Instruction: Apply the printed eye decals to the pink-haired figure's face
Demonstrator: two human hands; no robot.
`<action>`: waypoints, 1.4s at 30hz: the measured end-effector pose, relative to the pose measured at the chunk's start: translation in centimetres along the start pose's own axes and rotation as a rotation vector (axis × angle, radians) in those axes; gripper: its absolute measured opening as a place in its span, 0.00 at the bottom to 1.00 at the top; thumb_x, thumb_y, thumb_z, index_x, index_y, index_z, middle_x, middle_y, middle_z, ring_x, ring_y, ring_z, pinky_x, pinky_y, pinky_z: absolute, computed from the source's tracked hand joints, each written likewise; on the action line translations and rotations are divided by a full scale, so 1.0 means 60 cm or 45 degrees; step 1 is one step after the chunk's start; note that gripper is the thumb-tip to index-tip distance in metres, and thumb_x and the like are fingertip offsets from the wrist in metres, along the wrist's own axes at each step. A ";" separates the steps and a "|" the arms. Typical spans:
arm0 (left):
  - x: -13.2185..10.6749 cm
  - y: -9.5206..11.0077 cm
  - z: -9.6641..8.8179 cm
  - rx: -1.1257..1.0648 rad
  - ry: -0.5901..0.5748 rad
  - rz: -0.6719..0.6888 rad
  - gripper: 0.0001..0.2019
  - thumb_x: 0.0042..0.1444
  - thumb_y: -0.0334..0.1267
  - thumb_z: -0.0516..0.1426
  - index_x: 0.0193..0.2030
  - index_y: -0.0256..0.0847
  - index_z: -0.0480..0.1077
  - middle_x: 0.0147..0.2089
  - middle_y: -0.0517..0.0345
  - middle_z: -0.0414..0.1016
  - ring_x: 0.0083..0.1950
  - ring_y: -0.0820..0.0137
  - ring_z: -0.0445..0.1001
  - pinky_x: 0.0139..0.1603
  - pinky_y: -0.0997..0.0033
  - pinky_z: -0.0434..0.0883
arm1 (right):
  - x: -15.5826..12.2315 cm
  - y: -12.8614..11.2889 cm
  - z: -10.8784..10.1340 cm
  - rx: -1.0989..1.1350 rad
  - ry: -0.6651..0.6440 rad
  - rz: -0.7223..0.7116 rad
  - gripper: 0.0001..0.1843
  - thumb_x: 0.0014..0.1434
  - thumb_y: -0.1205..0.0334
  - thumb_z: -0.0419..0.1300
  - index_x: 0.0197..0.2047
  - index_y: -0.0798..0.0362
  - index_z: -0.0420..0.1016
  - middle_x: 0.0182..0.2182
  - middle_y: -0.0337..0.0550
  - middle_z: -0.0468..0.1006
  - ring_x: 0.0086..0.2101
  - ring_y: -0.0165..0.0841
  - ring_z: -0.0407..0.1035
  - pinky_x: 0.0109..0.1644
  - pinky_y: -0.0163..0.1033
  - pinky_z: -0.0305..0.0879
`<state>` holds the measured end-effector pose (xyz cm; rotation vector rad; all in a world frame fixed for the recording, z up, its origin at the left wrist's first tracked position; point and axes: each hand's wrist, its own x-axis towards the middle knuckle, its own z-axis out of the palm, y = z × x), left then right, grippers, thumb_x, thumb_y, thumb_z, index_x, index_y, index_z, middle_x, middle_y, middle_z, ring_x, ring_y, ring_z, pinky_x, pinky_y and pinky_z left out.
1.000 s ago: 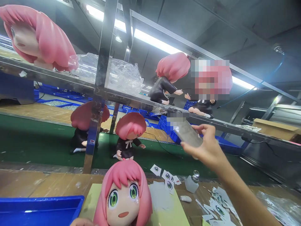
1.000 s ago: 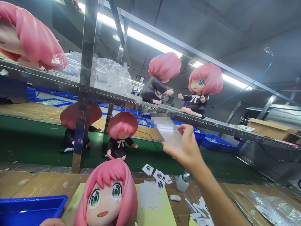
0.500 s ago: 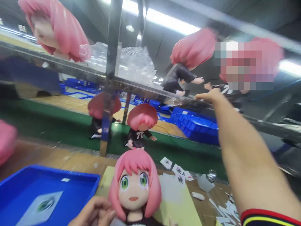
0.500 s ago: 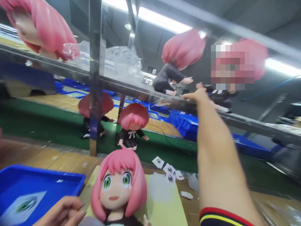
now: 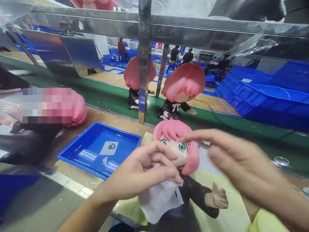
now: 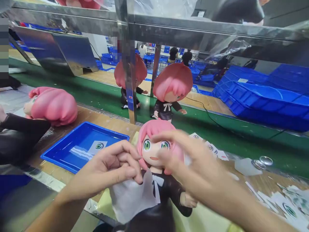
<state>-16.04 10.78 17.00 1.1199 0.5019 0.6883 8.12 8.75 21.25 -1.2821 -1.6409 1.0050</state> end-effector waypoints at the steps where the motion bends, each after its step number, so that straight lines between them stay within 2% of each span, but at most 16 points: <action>1: 0.005 0.006 0.008 0.024 -0.017 0.025 0.06 0.63 0.34 0.63 0.45 0.40 0.71 0.36 0.60 0.82 0.41 0.76 0.80 0.45 0.81 0.74 | -0.024 0.004 0.025 0.101 -0.138 0.048 0.18 0.64 0.42 0.62 0.53 0.39 0.76 0.52 0.41 0.75 0.51 0.42 0.72 0.43 0.39 0.75; 3: 0.015 0.014 0.023 0.100 -0.002 0.092 0.05 0.64 0.33 0.62 0.45 0.41 0.71 0.37 0.61 0.81 0.41 0.76 0.80 0.46 0.79 0.76 | -0.050 0.015 0.066 0.337 -0.315 0.152 0.20 0.64 0.46 0.64 0.58 0.35 0.71 0.53 0.38 0.75 0.51 0.36 0.72 0.47 0.36 0.75; 4: 0.018 0.017 0.029 0.137 0.010 0.127 0.05 0.64 0.34 0.62 0.45 0.41 0.71 0.37 0.62 0.80 0.40 0.76 0.80 0.44 0.79 0.76 | -0.055 0.021 0.079 0.431 -0.332 0.188 0.21 0.62 0.48 0.67 0.57 0.36 0.71 0.50 0.37 0.75 0.49 0.33 0.72 0.49 0.35 0.74; 7: 0.026 0.021 0.044 0.250 0.033 0.198 0.06 0.64 0.37 0.62 0.45 0.42 0.70 0.38 0.61 0.78 0.36 0.76 0.79 0.38 0.79 0.76 | -0.055 0.037 0.098 0.525 -0.270 0.189 0.17 0.58 0.54 0.71 0.49 0.42 0.74 0.41 0.35 0.73 0.44 0.29 0.71 0.49 0.32 0.72; 10: 0.029 0.026 0.055 0.359 0.013 0.217 0.08 0.63 0.40 0.62 0.45 0.41 0.70 0.38 0.61 0.76 0.34 0.77 0.75 0.33 0.82 0.72 | -0.054 0.042 0.101 0.514 -0.213 0.112 0.18 0.60 0.55 0.70 0.52 0.45 0.73 0.45 0.39 0.72 0.46 0.32 0.69 0.48 0.35 0.71; 12: 0.027 0.030 0.056 0.427 0.008 0.216 0.10 0.62 0.42 0.63 0.45 0.41 0.70 0.37 0.62 0.75 0.33 0.78 0.74 0.32 0.83 0.70 | -0.060 0.041 0.101 0.511 -0.161 0.064 0.17 0.64 0.52 0.66 0.52 0.46 0.71 0.43 0.41 0.71 0.42 0.32 0.68 0.43 0.35 0.70; 16: 0.019 0.035 0.041 0.605 0.056 0.050 0.22 0.53 0.46 0.70 0.50 0.44 0.70 0.36 0.65 0.74 0.24 0.81 0.68 0.24 0.83 0.66 | -0.078 0.037 0.093 0.622 0.018 0.030 0.14 0.68 0.48 0.59 0.39 0.49 0.65 0.33 0.37 0.67 0.31 0.27 0.63 0.34 0.32 0.64; 19: 0.011 0.035 0.027 0.651 0.020 -0.184 0.20 0.53 0.51 0.68 0.45 0.41 0.70 0.30 0.65 0.71 0.20 0.79 0.67 0.17 0.82 0.61 | -0.089 0.040 0.083 0.725 0.134 0.014 0.14 0.68 0.49 0.60 0.38 0.49 0.63 0.33 0.36 0.67 0.26 0.24 0.60 0.28 0.31 0.60; 22: 0.006 0.029 0.027 0.559 0.034 -0.110 0.16 0.59 0.49 0.64 0.35 0.39 0.67 0.33 0.62 0.71 0.27 0.77 0.71 0.23 0.83 0.65 | -0.100 0.042 0.079 0.822 0.139 0.024 0.18 0.64 0.48 0.64 0.36 0.50 0.62 0.37 0.39 0.70 0.24 0.23 0.58 0.21 0.30 0.52; 24: 0.006 0.022 0.034 0.437 0.064 0.020 0.15 0.62 0.47 0.62 0.36 0.39 0.64 0.34 0.62 0.71 0.33 0.76 0.72 0.30 0.82 0.68 | -0.108 0.039 0.079 0.879 0.114 0.090 0.20 0.61 0.50 0.67 0.35 0.51 0.61 0.34 0.39 0.69 0.24 0.24 0.59 0.22 0.29 0.51; 28: 0.010 0.006 0.058 0.260 0.096 0.200 0.12 0.65 0.44 0.60 0.39 0.39 0.64 0.35 0.62 0.71 0.35 0.77 0.71 0.34 0.81 0.68 | -0.116 0.026 0.084 0.994 -0.029 0.276 0.20 0.59 0.49 0.69 0.42 0.51 0.66 0.33 0.38 0.71 0.30 0.25 0.65 0.30 0.27 0.61; 30: 0.011 0.001 0.068 0.301 0.084 0.299 0.08 0.65 0.39 0.60 0.43 0.39 0.66 0.41 0.59 0.72 0.41 0.76 0.72 0.40 0.79 0.69 | -0.113 0.021 0.090 1.023 -0.141 0.323 0.23 0.58 0.46 0.69 0.48 0.52 0.71 0.37 0.44 0.76 0.34 0.29 0.70 0.34 0.29 0.65; 33: 0.011 0.000 0.072 0.454 0.047 0.360 0.12 0.64 0.35 0.59 0.53 0.41 0.66 0.52 0.54 0.72 0.53 0.70 0.73 0.52 0.74 0.69 | -0.106 0.023 0.099 1.027 -0.215 0.338 0.24 0.59 0.45 0.68 0.51 0.54 0.76 0.39 0.48 0.79 0.37 0.33 0.74 0.41 0.33 0.70; 37: 0.011 0.002 0.062 0.551 0.094 0.412 0.14 0.63 0.38 0.62 0.54 0.44 0.66 0.52 0.56 0.72 0.54 0.69 0.71 0.54 0.70 0.68 | -0.099 0.036 0.101 0.990 0.014 0.258 0.18 0.60 0.47 0.69 0.49 0.47 0.79 0.43 0.43 0.80 0.41 0.30 0.74 0.43 0.29 0.68; 39: 0.011 0.003 0.058 0.535 0.103 0.323 0.15 0.64 0.42 0.62 0.54 0.43 0.66 0.48 0.56 0.73 0.50 0.69 0.72 0.50 0.69 0.69 | -0.097 0.041 0.098 0.958 0.125 0.203 0.16 0.59 0.47 0.70 0.46 0.46 0.81 0.45 0.41 0.80 0.45 0.29 0.72 0.46 0.27 0.67; 42: 0.013 0.002 0.058 0.425 0.101 0.180 0.16 0.63 0.45 0.62 0.53 0.42 0.66 0.42 0.58 0.76 0.44 0.71 0.73 0.43 0.72 0.69 | -0.095 0.044 0.095 0.970 0.133 0.188 0.14 0.59 0.48 0.70 0.43 0.48 0.83 0.44 0.42 0.80 0.46 0.29 0.71 0.48 0.27 0.67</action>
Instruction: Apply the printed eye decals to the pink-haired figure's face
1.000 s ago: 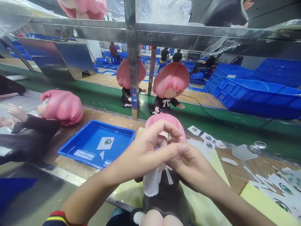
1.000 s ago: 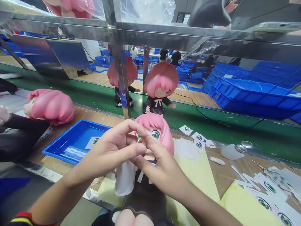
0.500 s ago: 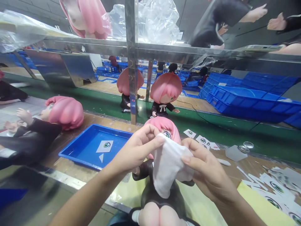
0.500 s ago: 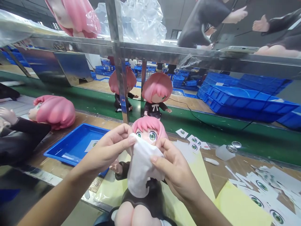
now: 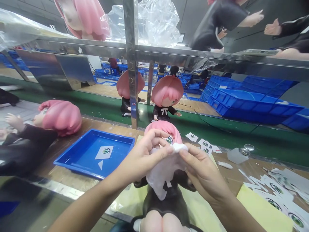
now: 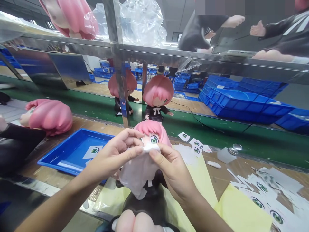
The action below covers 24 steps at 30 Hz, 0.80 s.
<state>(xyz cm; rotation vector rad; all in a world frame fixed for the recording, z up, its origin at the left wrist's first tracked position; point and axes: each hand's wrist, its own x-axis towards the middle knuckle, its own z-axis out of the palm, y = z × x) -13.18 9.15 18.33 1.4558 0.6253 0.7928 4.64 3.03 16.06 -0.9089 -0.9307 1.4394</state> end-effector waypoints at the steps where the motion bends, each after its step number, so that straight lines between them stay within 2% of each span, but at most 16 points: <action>1: 0.001 -0.001 0.001 -0.043 0.010 -0.015 0.16 0.63 0.44 0.63 0.52 0.42 0.66 0.40 0.59 0.76 0.42 0.73 0.73 0.41 0.73 0.69 | 0.001 0.000 0.000 0.019 -0.022 0.027 0.14 0.60 0.48 0.70 0.43 0.48 0.83 0.43 0.43 0.81 0.43 0.29 0.72 0.46 0.28 0.68; 4: 0.005 -0.002 0.002 -0.148 0.083 0.007 0.14 0.60 0.40 0.65 0.48 0.42 0.68 0.37 0.64 0.74 0.39 0.77 0.73 0.38 0.79 0.68 | 0.002 0.001 0.001 0.110 -0.090 0.110 0.14 0.59 0.49 0.70 0.43 0.48 0.84 0.37 0.44 0.81 0.36 0.28 0.72 0.43 0.30 0.70; 7: 0.014 -0.002 -0.003 -0.181 0.108 0.069 0.11 0.59 0.36 0.66 0.43 0.39 0.69 0.37 0.65 0.74 0.39 0.80 0.73 0.38 0.83 0.68 | 0.004 0.001 0.001 0.198 -0.094 0.130 0.13 0.59 0.48 0.70 0.43 0.46 0.84 0.36 0.43 0.81 0.34 0.27 0.73 0.42 0.30 0.71; 10: 0.031 0.009 -0.014 -0.102 0.075 0.159 0.10 0.59 0.35 0.67 0.40 0.38 0.69 0.39 0.63 0.75 0.40 0.80 0.74 0.40 0.83 0.69 | 0.011 -0.011 0.000 0.201 -0.049 0.090 0.13 0.57 0.50 0.71 0.41 0.49 0.84 0.33 0.44 0.80 0.32 0.28 0.73 0.37 0.28 0.70; 14: 0.064 0.041 -0.030 0.069 0.049 0.312 0.14 0.55 0.36 0.69 0.40 0.38 0.69 0.35 0.63 0.75 0.37 0.78 0.73 0.37 0.81 0.70 | 0.028 -0.049 0.000 0.124 0.005 0.007 0.13 0.55 0.55 0.73 0.42 0.52 0.84 0.30 0.43 0.80 0.28 0.28 0.71 0.36 0.30 0.72; 19: 0.095 0.084 -0.033 0.167 0.013 0.456 0.14 0.51 0.32 0.70 0.38 0.37 0.69 0.32 0.63 0.73 0.34 0.77 0.73 0.33 0.80 0.69 | 0.041 -0.095 -0.002 0.016 0.032 -0.068 0.16 0.54 0.57 0.74 0.44 0.53 0.83 0.33 0.43 0.81 0.30 0.29 0.74 0.33 0.28 0.73; 22: 0.095 0.096 -0.022 0.145 0.015 0.537 0.11 0.53 0.31 0.68 0.37 0.37 0.70 0.34 0.62 0.73 0.36 0.77 0.73 0.36 0.79 0.71 | 0.037 -0.092 -0.003 -0.035 0.011 -0.111 0.16 0.55 0.51 0.73 0.42 0.52 0.82 0.33 0.40 0.80 0.30 0.27 0.73 0.32 0.27 0.72; 24: 0.090 0.099 -0.011 0.088 0.021 0.597 0.09 0.55 0.30 0.66 0.37 0.38 0.70 0.36 0.62 0.73 0.37 0.76 0.73 0.38 0.78 0.73 | 0.032 -0.076 0.000 -0.074 -0.071 -0.123 0.23 0.53 0.47 0.74 0.48 0.49 0.80 0.37 0.40 0.80 0.31 0.29 0.74 0.35 0.30 0.74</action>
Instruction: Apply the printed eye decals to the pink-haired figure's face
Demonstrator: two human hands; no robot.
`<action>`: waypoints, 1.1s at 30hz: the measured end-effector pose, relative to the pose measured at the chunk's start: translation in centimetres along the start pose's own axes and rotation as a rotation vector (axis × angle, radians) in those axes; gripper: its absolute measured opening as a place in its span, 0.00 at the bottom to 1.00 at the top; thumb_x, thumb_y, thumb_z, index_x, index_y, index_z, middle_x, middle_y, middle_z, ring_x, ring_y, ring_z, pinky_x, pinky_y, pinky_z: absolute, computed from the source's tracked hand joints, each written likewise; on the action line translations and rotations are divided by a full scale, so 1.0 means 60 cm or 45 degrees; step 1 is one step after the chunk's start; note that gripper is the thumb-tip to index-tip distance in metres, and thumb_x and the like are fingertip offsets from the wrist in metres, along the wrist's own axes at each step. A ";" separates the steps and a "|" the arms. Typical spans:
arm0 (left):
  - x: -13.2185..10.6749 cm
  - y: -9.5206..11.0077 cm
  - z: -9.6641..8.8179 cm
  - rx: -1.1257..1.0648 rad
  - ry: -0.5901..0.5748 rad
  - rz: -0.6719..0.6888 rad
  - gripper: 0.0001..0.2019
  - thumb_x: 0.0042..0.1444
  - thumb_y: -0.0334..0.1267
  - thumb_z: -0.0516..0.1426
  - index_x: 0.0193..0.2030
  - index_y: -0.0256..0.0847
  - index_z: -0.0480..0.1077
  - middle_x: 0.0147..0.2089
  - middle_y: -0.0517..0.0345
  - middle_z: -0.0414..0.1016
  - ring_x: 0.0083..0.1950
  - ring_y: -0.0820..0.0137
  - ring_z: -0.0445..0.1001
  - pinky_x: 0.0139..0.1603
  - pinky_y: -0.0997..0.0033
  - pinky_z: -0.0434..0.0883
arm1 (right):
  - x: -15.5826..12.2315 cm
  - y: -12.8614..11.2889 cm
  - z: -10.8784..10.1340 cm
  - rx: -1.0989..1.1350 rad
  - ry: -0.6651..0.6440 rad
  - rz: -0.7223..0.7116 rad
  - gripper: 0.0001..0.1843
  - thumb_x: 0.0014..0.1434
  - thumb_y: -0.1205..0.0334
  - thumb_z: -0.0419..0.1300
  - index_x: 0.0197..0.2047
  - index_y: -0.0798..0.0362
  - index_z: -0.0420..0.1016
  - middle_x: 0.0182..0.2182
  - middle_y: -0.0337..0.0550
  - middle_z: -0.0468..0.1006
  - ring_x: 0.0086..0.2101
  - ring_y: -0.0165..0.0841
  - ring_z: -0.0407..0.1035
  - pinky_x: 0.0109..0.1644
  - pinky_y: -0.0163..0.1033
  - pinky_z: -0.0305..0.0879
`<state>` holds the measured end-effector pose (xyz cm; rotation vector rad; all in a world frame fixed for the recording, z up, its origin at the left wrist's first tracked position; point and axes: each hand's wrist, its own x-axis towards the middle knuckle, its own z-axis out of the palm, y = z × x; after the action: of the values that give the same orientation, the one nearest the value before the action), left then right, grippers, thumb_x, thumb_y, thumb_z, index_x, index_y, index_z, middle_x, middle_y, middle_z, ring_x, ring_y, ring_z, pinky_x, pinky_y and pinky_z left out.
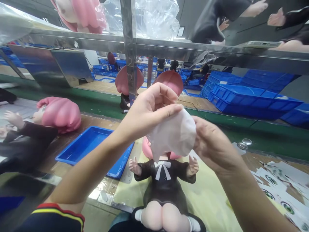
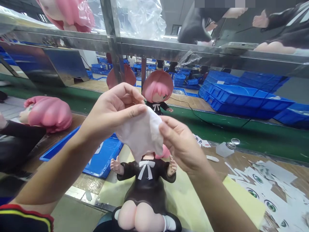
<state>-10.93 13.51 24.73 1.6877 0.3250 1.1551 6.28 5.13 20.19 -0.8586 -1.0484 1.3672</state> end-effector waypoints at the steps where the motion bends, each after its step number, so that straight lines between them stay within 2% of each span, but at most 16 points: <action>1: -0.002 0.002 0.005 -0.025 0.014 0.028 0.08 0.56 0.29 0.65 0.37 0.38 0.70 0.37 0.62 0.73 0.38 0.76 0.74 0.39 0.78 0.73 | -0.004 0.011 0.003 -0.024 -0.057 0.006 0.26 0.51 0.47 0.75 0.50 0.48 0.79 0.39 0.41 0.81 0.33 0.31 0.75 0.37 0.32 0.74; 2: -0.004 0.004 0.010 -0.041 0.029 0.055 0.07 0.57 0.28 0.64 0.37 0.38 0.70 0.37 0.62 0.73 0.38 0.77 0.74 0.39 0.79 0.73 | -0.007 0.023 0.008 -0.048 -0.108 0.018 0.27 0.51 0.48 0.76 0.52 0.48 0.79 0.40 0.42 0.81 0.34 0.32 0.76 0.38 0.34 0.75; 4: -0.009 0.007 0.017 -0.051 0.066 0.107 0.06 0.59 0.28 0.63 0.37 0.39 0.70 0.37 0.62 0.73 0.38 0.77 0.74 0.39 0.81 0.73 | -0.012 0.047 0.016 -0.083 -0.154 0.035 0.22 0.53 0.52 0.75 0.49 0.49 0.79 0.40 0.43 0.81 0.35 0.33 0.76 0.40 0.35 0.75; 6: -0.016 0.011 0.016 -0.038 0.134 0.144 0.06 0.60 0.28 0.62 0.37 0.40 0.70 0.37 0.62 0.73 0.39 0.77 0.74 0.39 0.82 0.73 | -0.015 0.068 0.022 -0.092 -0.123 0.034 0.15 0.58 0.52 0.71 0.45 0.50 0.79 0.40 0.43 0.80 0.36 0.32 0.75 0.42 0.35 0.74; 8: -0.026 0.017 0.009 -0.017 0.249 0.150 0.05 0.61 0.29 0.62 0.38 0.41 0.70 0.38 0.61 0.73 0.39 0.77 0.74 0.39 0.82 0.73 | -0.018 0.082 0.024 -0.100 -0.066 0.030 0.15 0.63 0.48 0.66 0.45 0.50 0.78 0.39 0.42 0.79 0.36 0.30 0.73 0.42 0.34 0.72; 11: -0.052 0.026 -0.013 0.028 0.408 0.105 0.07 0.60 0.32 0.64 0.38 0.42 0.69 0.38 0.61 0.72 0.35 0.76 0.71 0.33 0.81 0.70 | -0.025 0.086 0.017 -0.162 0.070 -0.021 0.18 0.65 0.43 0.62 0.45 0.50 0.77 0.37 0.42 0.76 0.34 0.28 0.69 0.37 0.30 0.68; 14: -0.088 0.029 -0.045 0.133 0.450 -0.041 0.09 0.59 0.37 0.66 0.38 0.43 0.68 0.38 0.61 0.71 0.32 0.76 0.68 0.27 0.81 0.64 | -0.034 0.069 0.007 -0.315 0.241 -0.126 0.19 0.66 0.42 0.61 0.44 0.50 0.77 0.34 0.39 0.72 0.28 0.25 0.64 0.25 0.28 0.59; 16: -0.113 0.029 -0.067 0.270 0.400 -0.199 0.11 0.58 0.41 0.66 0.37 0.43 0.68 0.37 0.61 0.70 0.31 0.75 0.66 0.26 0.80 0.62 | -0.040 0.052 0.002 -0.443 0.298 -0.183 0.18 0.66 0.43 0.61 0.44 0.49 0.77 0.33 0.39 0.70 0.26 0.25 0.63 0.21 0.28 0.52; 18: -0.133 0.029 -0.079 0.517 0.333 -0.279 0.11 0.59 0.44 0.66 0.38 0.44 0.69 0.38 0.61 0.71 0.34 0.73 0.68 0.30 0.77 0.65 | -0.046 0.036 0.003 -0.550 0.282 -0.237 0.16 0.67 0.44 0.60 0.42 0.49 0.77 0.32 0.39 0.70 0.27 0.25 0.63 0.22 0.29 0.53; 21: -0.153 0.031 -0.066 0.774 0.201 -0.214 0.12 0.62 0.44 0.63 0.51 0.49 0.70 0.53 0.60 0.73 0.56 0.66 0.70 0.53 0.74 0.68 | -0.055 0.020 0.018 -0.665 0.090 -0.265 0.15 0.68 0.47 0.59 0.41 0.49 0.78 0.26 0.38 0.70 0.26 0.26 0.62 0.29 0.31 0.59; 23: -0.160 0.031 -0.038 0.594 -0.061 -0.257 0.22 0.60 0.44 0.65 0.60 0.55 0.65 0.62 0.61 0.70 0.64 0.64 0.65 0.60 0.73 0.66 | -0.060 0.015 0.033 -0.740 -0.087 -0.242 0.14 0.67 0.49 0.61 0.39 0.49 0.81 0.24 0.37 0.71 0.26 0.27 0.64 0.32 0.32 0.62; 25: -0.163 0.025 -0.009 0.283 -0.334 -0.409 0.27 0.58 0.43 0.67 0.62 0.56 0.64 0.60 0.61 0.71 0.61 0.64 0.69 0.57 0.72 0.69 | -0.065 0.014 0.044 -0.800 -0.169 -0.201 0.13 0.66 0.50 0.63 0.36 0.49 0.81 0.25 0.37 0.74 0.28 0.26 0.65 0.34 0.31 0.62; 26: -0.163 0.020 0.003 0.180 -0.397 -0.475 0.26 0.57 0.43 0.67 0.60 0.54 0.65 0.57 0.60 0.73 0.57 0.65 0.72 0.53 0.72 0.70 | -0.067 0.015 0.046 -0.817 -0.152 -0.178 0.13 0.65 0.49 0.64 0.35 0.48 0.81 0.26 0.36 0.75 0.28 0.26 0.66 0.33 0.30 0.62; 29: -0.163 0.001 0.017 0.112 -0.374 -0.591 0.12 0.63 0.46 0.62 0.49 0.45 0.74 0.45 0.58 0.76 0.46 0.68 0.73 0.44 0.72 0.68 | -0.070 0.022 0.037 -0.662 -0.026 -0.015 0.13 0.59 0.50 0.70 0.33 0.50 0.78 0.28 0.37 0.75 0.29 0.25 0.66 0.32 0.28 0.60; 31: -0.165 -0.009 0.014 0.096 -0.333 -0.637 0.13 0.65 0.49 0.60 0.42 0.41 0.76 0.40 0.57 0.75 0.42 0.69 0.72 0.40 0.73 0.66 | -0.070 0.031 0.024 -0.406 -0.040 0.141 0.16 0.54 0.51 0.74 0.34 0.52 0.76 0.29 0.37 0.74 0.29 0.25 0.65 0.31 0.27 0.59; 33: -0.167 -0.014 0.008 -0.034 -0.276 -0.677 0.13 0.65 0.49 0.60 0.40 0.39 0.75 0.38 0.57 0.74 0.40 0.71 0.70 0.39 0.73 0.66 | -0.070 0.040 0.013 -0.202 -0.119 0.279 0.19 0.52 0.49 0.74 0.37 0.54 0.75 0.29 0.38 0.72 0.28 0.25 0.64 0.29 0.28 0.57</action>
<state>-15.30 6.82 18.64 1.5548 0.5762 0.5776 5.03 1.02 17.84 -1.0596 -1.1737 1.5338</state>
